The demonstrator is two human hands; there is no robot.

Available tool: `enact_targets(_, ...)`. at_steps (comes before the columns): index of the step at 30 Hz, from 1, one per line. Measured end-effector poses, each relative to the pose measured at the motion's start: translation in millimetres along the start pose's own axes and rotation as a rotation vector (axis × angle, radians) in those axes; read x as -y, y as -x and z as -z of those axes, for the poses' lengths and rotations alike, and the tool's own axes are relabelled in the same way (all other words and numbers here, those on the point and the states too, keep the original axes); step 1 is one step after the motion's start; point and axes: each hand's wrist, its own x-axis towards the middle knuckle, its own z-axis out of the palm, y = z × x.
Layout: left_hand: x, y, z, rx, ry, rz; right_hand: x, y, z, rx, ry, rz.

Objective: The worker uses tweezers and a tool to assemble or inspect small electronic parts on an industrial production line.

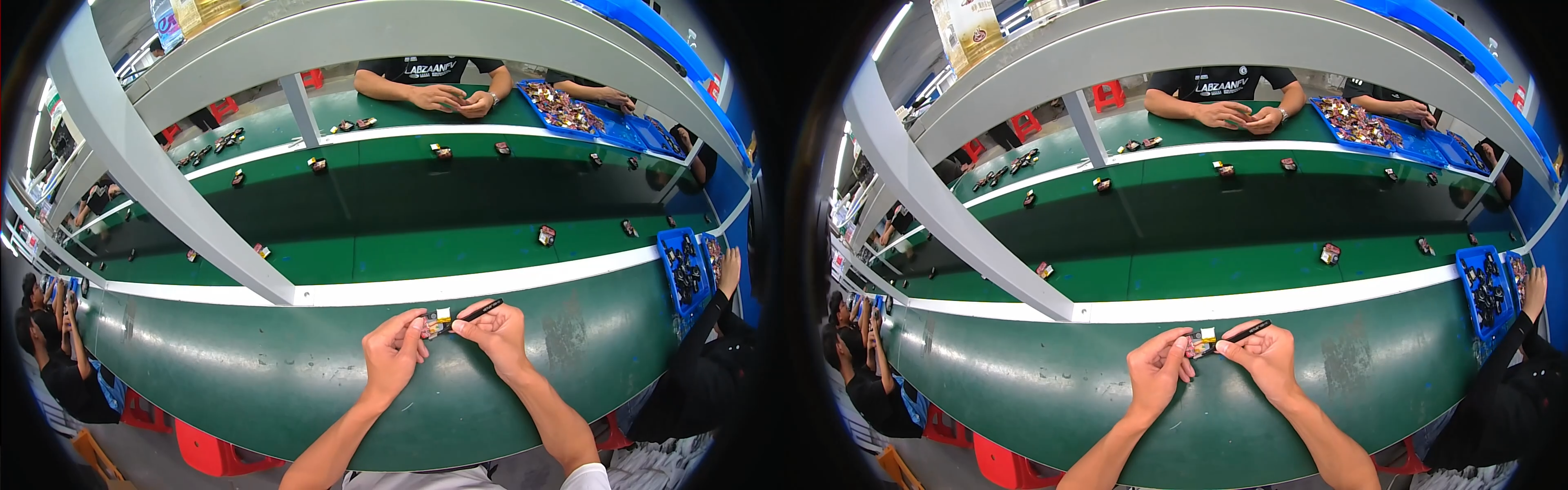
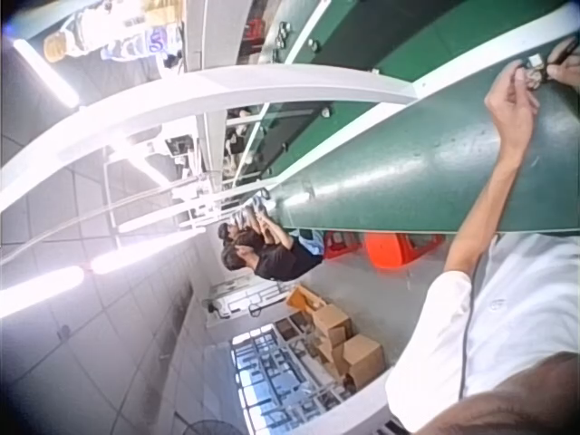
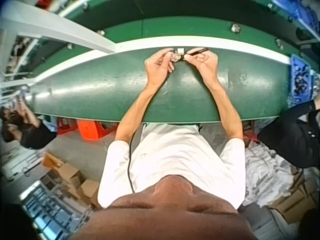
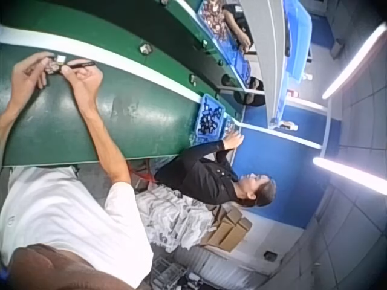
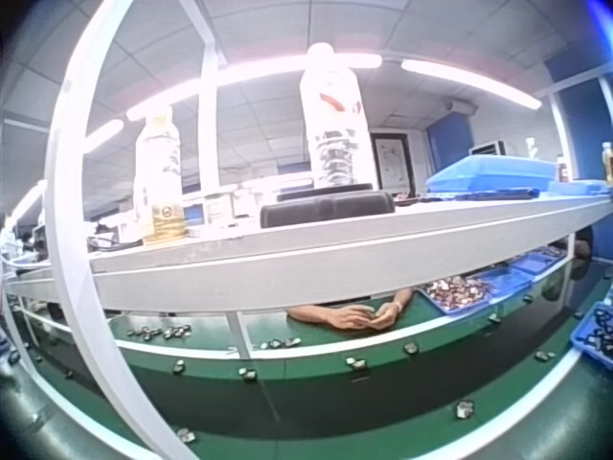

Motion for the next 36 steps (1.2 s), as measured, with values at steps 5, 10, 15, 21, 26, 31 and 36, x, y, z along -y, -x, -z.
enact_targets(5, -2, 2, -4, -0.039, -0.096, -0.105, 4, 1, -2, -0.017, 0.014, -0.019)
enact_targets(10, -2, 2, -5, -0.050, -0.201, -0.227, -1, 0, -1, -0.007, 0.017, -0.004)
enact_targets(15, -1, -1, 1, 0.038, -0.031, -0.019, -6, 0, 1, -0.015, 0.083, 0.078)
enact_targets(21, -2, -7, 8, 0.154, 0.265, 0.195, -1, 6, -3, -0.032, 0.159, 0.234)
enact_targets(26, -3, -8, 8, 0.171, 0.301, 0.228, 0, 11, -5, -0.070, 0.284, 0.360)
enact_targets(31, -3, -8, 10, 0.156, 0.284, 0.194, -3, 10, -5, -0.055, 0.420, 0.464)
enact_targets(36, -4, -7, 10, 0.169, 0.285, 0.191, -2, 10, -5, -0.041, 0.471, 0.500)
